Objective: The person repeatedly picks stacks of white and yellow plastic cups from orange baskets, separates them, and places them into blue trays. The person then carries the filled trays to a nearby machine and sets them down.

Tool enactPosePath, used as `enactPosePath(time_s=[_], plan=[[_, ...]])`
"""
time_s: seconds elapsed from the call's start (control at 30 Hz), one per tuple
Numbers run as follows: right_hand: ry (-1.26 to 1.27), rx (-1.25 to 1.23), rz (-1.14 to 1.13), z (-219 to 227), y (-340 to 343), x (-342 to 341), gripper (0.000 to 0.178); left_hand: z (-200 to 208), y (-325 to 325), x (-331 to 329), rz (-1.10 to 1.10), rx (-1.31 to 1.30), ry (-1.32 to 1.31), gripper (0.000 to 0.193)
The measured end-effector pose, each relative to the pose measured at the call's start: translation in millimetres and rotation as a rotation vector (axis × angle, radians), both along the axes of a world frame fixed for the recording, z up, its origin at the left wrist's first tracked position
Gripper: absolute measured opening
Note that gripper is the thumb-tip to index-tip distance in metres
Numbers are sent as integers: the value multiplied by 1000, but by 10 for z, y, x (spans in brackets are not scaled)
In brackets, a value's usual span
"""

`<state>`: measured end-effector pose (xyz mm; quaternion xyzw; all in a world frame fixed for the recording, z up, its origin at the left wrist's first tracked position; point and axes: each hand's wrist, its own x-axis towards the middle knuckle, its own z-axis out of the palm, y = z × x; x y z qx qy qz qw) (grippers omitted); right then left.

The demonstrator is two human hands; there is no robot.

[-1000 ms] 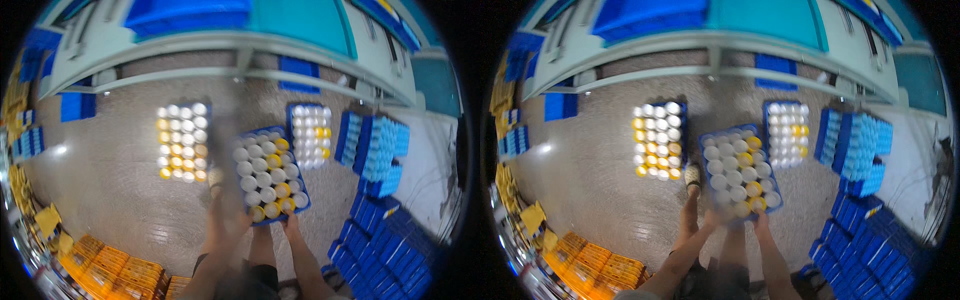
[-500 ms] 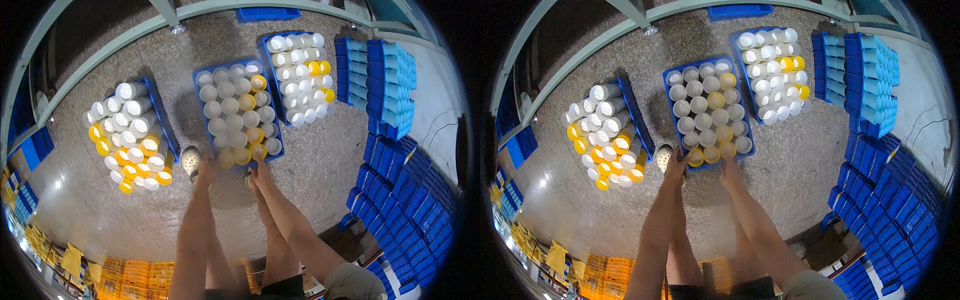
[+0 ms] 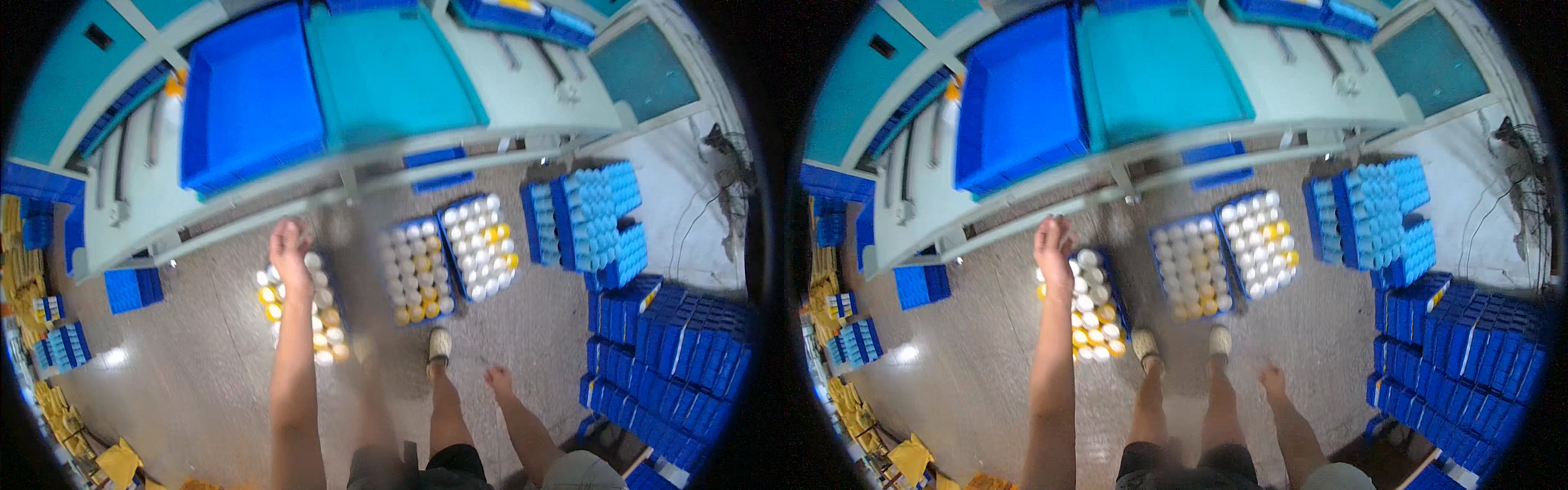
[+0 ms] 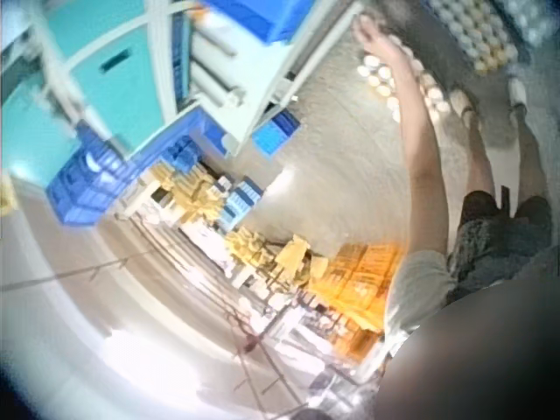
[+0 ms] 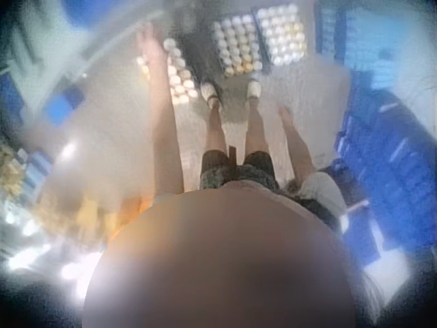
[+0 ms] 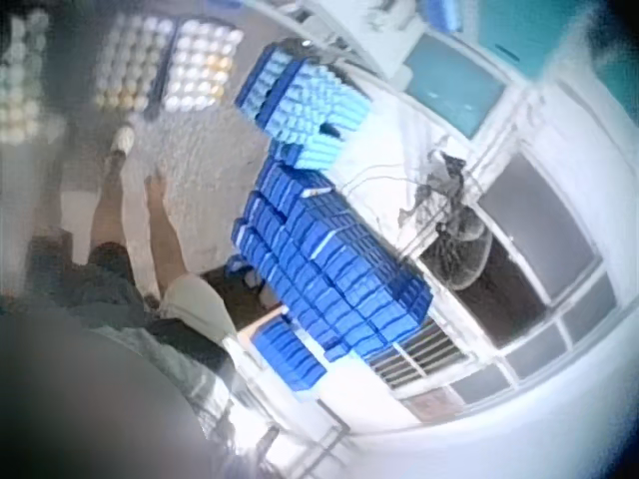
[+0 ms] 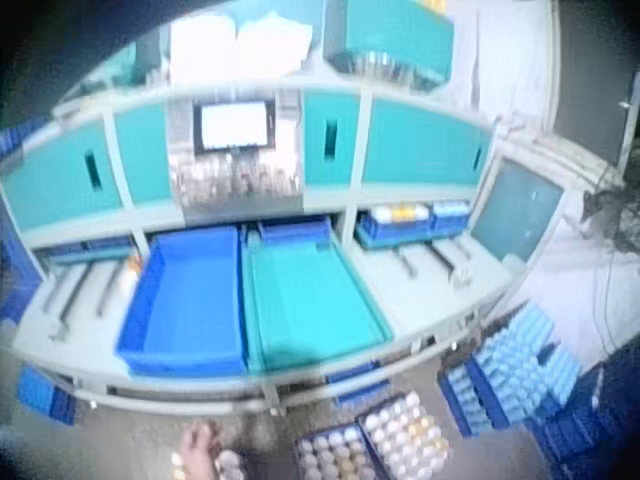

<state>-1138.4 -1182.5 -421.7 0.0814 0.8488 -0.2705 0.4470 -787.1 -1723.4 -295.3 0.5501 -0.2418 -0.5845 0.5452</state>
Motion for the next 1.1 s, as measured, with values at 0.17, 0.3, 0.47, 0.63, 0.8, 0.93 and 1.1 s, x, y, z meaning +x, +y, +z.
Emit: enactPosePath(time_s=[0.17,0.3,0.47,0.63,0.8,0.93,1.1], plan=[[-199,-137,-167,1064,525,113,37,1452,-1368,154,61,207,442,86],[-315,-237,52,1848,294,242,44,1876,-1761,271,123,433,568,70],[-320,-272,419,2430,-100,294,46,1883,-1129,831,1,372,515,53],[-584,3,671,1968,-193,-122,24,1838,1481,1937,-5,463,552,25],[-332,104,1505,1597,-884,-565,23,2100,4977,2348,132,527,469,41],[-310,204,1848,1557,-2049,-182,25,2300,7346,1653,607,751,531,37],[-84,200,2136,1287,-3050,913,28,2439,9104,330,1503,648,636,17]])
